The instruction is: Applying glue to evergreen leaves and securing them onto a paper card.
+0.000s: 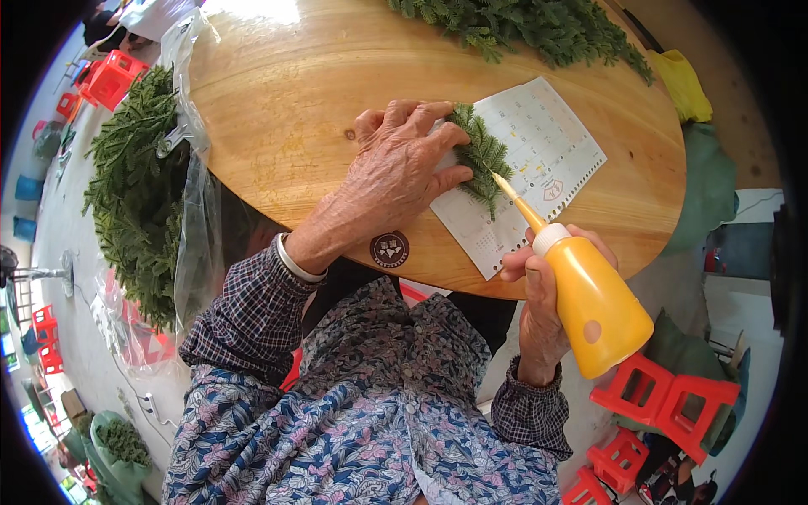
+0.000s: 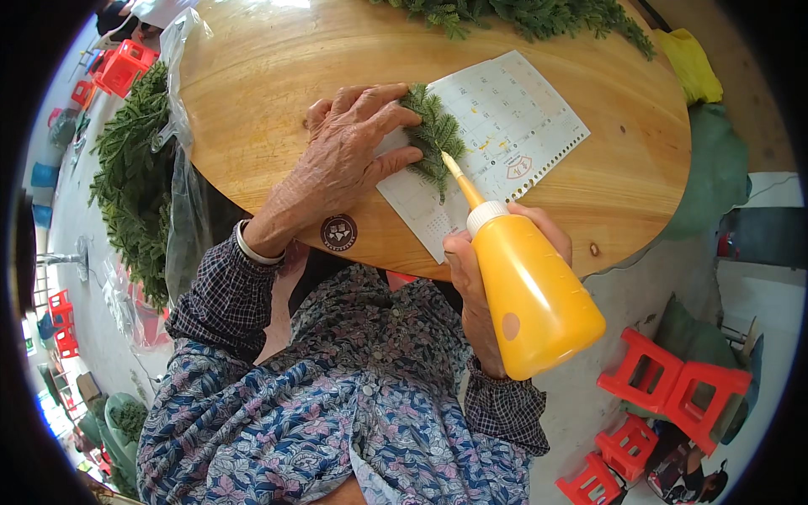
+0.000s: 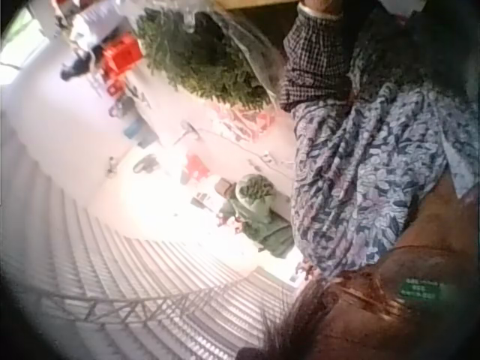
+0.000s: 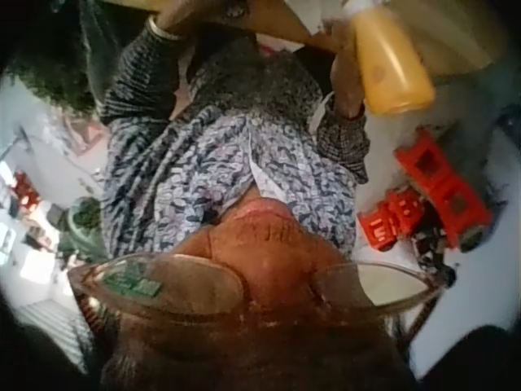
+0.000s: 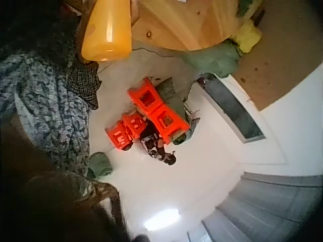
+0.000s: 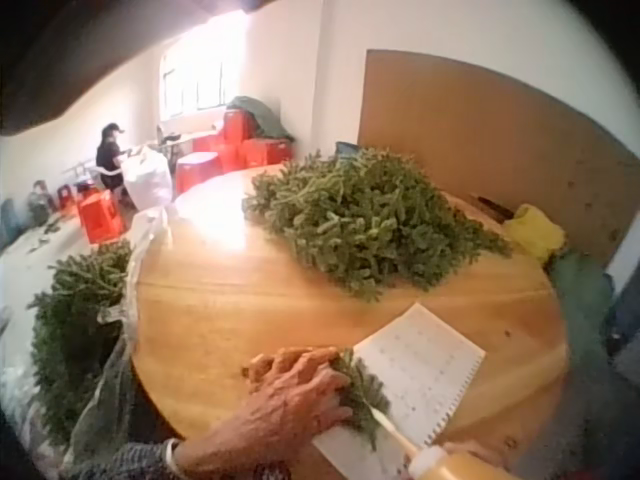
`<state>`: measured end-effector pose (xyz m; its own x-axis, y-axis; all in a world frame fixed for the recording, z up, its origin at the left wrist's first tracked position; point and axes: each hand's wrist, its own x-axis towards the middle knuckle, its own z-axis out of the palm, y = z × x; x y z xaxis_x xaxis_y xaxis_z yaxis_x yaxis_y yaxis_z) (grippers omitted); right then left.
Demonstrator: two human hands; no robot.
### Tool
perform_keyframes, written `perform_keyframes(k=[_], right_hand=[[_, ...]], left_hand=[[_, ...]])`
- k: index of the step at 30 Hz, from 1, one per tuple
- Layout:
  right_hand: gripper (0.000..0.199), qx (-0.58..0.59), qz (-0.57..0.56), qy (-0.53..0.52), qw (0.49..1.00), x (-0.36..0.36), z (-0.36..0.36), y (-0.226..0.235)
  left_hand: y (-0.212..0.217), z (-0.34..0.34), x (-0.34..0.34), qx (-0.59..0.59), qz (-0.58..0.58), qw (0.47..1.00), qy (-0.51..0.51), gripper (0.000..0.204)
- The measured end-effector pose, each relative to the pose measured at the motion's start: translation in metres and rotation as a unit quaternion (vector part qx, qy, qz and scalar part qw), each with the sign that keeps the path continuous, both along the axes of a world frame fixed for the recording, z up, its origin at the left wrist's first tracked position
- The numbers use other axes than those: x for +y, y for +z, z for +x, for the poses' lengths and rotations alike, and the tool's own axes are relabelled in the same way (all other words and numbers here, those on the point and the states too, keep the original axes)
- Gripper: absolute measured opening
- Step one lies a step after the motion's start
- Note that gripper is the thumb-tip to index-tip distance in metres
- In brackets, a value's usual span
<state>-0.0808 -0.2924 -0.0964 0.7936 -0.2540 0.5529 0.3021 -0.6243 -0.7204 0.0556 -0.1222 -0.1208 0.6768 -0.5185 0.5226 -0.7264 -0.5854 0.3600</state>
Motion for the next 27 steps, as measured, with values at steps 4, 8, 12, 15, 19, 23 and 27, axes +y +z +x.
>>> perform_keyframes(k=[4, 8, 12, 15, 19, 23, 27], right_hand=[[0.046, 0.0, 0.02, 0.0, 1.0, 0.0, -0.003, -0.003], [0.045, 0.022, 0.088, -0.023, 0.996, 0.008, -0.009, 0.003], [0.043, 0.057, 0.176, -0.044, 0.982, 0.019, -0.015, 0.016], [0.042, 0.097, 0.254, -0.035, 0.962, 0.023, -0.018, 0.022], [0.042, 0.058, 0.163, -0.031, 0.984, 0.015, -0.018, 0.011], [0.041, 0.045, 0.128, -0.029, 0.99, 0.013, -0.019, 0.009], [0.042, 0.042, 0.115, -0.027, 0.992, 0.012, -0.021, 0.007]], left_hand=[[0.002, -0.001, 0.0, -0.002, 0.005, 1.0, 0.001, 0.032], [0.002, -0.001, 0.001, -0.002, 0.004, 1.0, -0.001, 0.032], [0.002, -0.001, 0.001, -0.002, 0.0, 1.0, -0.004, 0.031], [0.002, -0.001, 0.001, -0.002, -0.002, 1.0, -0.003, 0.03], [0.004, -0.001, 0.001, -0.004, -0.003, 1.0, -0.005, 0.03], [0.003, -0.001, 0.001, -0.006, -0.006, 1.0, -0.005, 0.031], [0.003, -0.001, 0.001, -0.007, -0.005, 1.0, -0.003, 0.031]])
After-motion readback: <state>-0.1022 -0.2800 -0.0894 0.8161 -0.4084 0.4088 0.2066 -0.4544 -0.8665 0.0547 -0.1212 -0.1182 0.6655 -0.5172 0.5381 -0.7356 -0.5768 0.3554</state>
